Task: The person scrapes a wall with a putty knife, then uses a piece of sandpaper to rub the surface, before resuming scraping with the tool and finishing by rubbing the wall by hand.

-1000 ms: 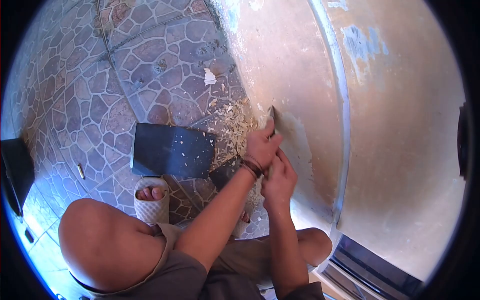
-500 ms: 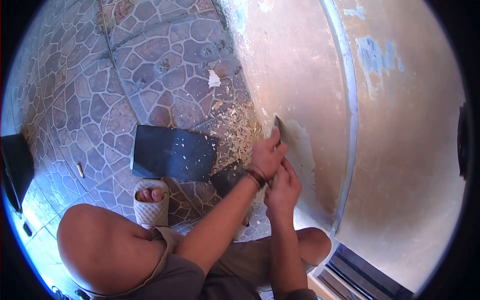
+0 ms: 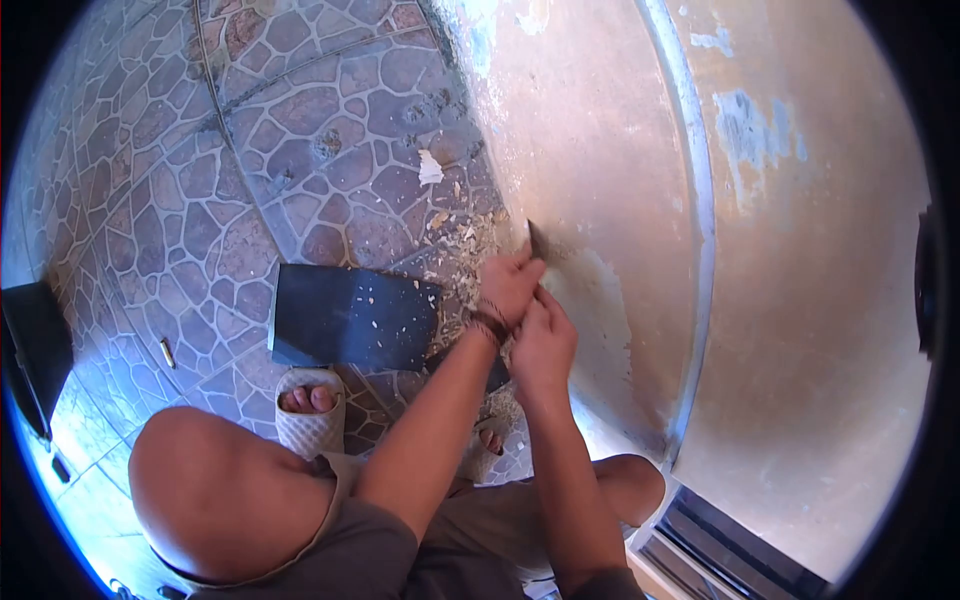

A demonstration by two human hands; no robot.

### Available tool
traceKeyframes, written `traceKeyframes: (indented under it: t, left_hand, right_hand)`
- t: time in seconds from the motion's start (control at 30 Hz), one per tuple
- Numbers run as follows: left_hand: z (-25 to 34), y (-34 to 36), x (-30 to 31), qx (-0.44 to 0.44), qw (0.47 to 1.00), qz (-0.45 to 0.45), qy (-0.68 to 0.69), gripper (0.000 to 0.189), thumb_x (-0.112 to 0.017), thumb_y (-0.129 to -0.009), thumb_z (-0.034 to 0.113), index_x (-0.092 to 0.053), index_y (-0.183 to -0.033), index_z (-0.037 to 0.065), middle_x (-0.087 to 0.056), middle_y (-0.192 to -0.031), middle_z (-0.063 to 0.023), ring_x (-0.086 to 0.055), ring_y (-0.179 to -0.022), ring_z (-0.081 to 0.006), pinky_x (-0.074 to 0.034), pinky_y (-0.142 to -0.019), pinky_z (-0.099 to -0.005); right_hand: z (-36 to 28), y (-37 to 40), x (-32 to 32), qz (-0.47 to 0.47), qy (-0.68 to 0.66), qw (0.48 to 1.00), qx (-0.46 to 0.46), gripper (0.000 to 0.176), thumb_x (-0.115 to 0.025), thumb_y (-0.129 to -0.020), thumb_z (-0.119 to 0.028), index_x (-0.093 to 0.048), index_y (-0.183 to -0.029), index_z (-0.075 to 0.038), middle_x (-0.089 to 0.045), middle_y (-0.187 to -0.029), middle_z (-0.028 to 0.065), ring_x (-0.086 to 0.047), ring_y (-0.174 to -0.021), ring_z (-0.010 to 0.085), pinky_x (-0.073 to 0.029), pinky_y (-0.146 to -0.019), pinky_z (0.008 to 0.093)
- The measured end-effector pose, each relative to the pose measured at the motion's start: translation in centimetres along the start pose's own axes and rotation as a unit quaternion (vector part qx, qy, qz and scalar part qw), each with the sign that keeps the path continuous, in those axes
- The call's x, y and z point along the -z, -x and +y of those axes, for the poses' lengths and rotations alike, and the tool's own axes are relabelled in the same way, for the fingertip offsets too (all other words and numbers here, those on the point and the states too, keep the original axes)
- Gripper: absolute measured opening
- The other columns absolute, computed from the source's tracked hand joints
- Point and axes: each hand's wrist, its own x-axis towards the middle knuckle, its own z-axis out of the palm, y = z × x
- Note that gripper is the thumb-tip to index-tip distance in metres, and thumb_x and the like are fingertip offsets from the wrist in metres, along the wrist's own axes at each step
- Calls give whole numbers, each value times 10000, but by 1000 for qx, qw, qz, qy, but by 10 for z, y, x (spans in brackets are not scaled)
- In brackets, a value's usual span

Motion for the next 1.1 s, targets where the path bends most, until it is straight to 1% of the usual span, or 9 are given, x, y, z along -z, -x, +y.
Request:
traceKeyframes:
  t: [0.13,0.33,0.43,0.57,0.67,0.83,0.97,1.0,1.1]
  left_hand:
    - [9,4,-7,34,999,28,26,244,-574,-770,170,-594,-821,-68,-478,-515,-36,-418,-532,-63,-389,-484,-260]
    - [17,7,-7,15,988,40,147,237,-597,-772,139,-615,-870,-76,-493,-566,18,-423,-568,-38,-378,-473,-233]
    - [14,-2,-1,48,992,2,118,234,-588,-780,127,-614,-904,-70,-503,-586,28,-428,-570,-34,-379,-470,-226]
    - [12,-7,0,36,986,7,162,235,-591,-789,129,-607,-930,-59,-513,-578,8,-422,-560,-42,-381,-474,-231]
    - [39,3,-12,-28,996,61,66,245,-588,-796,139,-596,-944,-57,-494,-555,-18,-417,-554,-51,-382,-476,-240]
    - [36,-25,15,12,996,11,84,329,-550,-785,99,-569,-1089,-26,-468,-595,29,-403,-591,-28,-388,-527,-192]
    - [47,17,-21,-33,997,66,0,307,-541,-782,106,-583,-1063,-12,-454,-546,33,-400,-569,-27,-378,-496,-207]
    - [58,15,-13,-24,999,36,-14,273,-565,-773,135,-588,-962,-61,-515,-550,-97,-427,-531,-76,-398,-484,-265]
    - [35,-27,11,34,995,21,91,288,-577,-771,156,-591,-958,-62,-500,-545,-95,-431,-533,-81,-395,-488,-269]
  right_hand:
    - [-60,6,21,-63,7,989,-133,358,-401,-886,-161,-513,-1153,49,-541,-636,28,-434,-447,91,-349,-387,249]
    - [-35,4,2,9,65,998,12,353,-402,-878,-149,-526,-1132,63,-577,-715,63,-480,-522,102,-392,-461,242]
    - [-80,7,15,-37,15,992,-121,351,-405,-877,-141,-524,-1133,68,-596,-789,80,-524,-630,98,-431,-560,220]
    - [-56,12,8,4,11,1000,5,347,-407,-882,-139,-515,-1154,47,-572,-715,46,-485,-539,72,-381,-452,209]
    - [-91,13,28,-29,-51,996,-73,343,-413,-887,-145,-513,-1155,44,-543,-661,21,-434,-457,53,-313,-362,211]
    - [-90,-2,0,-47,-66,989,-121,348,-388,-887,-99,-493,-1142,114,-607,-990,179,-584,-903,196,-457,-788,289]
    - [-119,19,34,-33,-108,978,-175,366,-385,-869,-108,-501,-1140,109,-609,-997,216,-589,-908,228,-446,-809,301]
    - [-117,17,35,-40,-98,979,-173,369,-388,-870,-113,-495,-1152,99,-596,-936,183,-560,-839,199,-422,-739,287]
    - [-80,-6,7,-50,-36,996,-70,373,-395,-881,-133,-483,-1186,63,-544,-703,45,-451,-564,85,-341,-472,236]
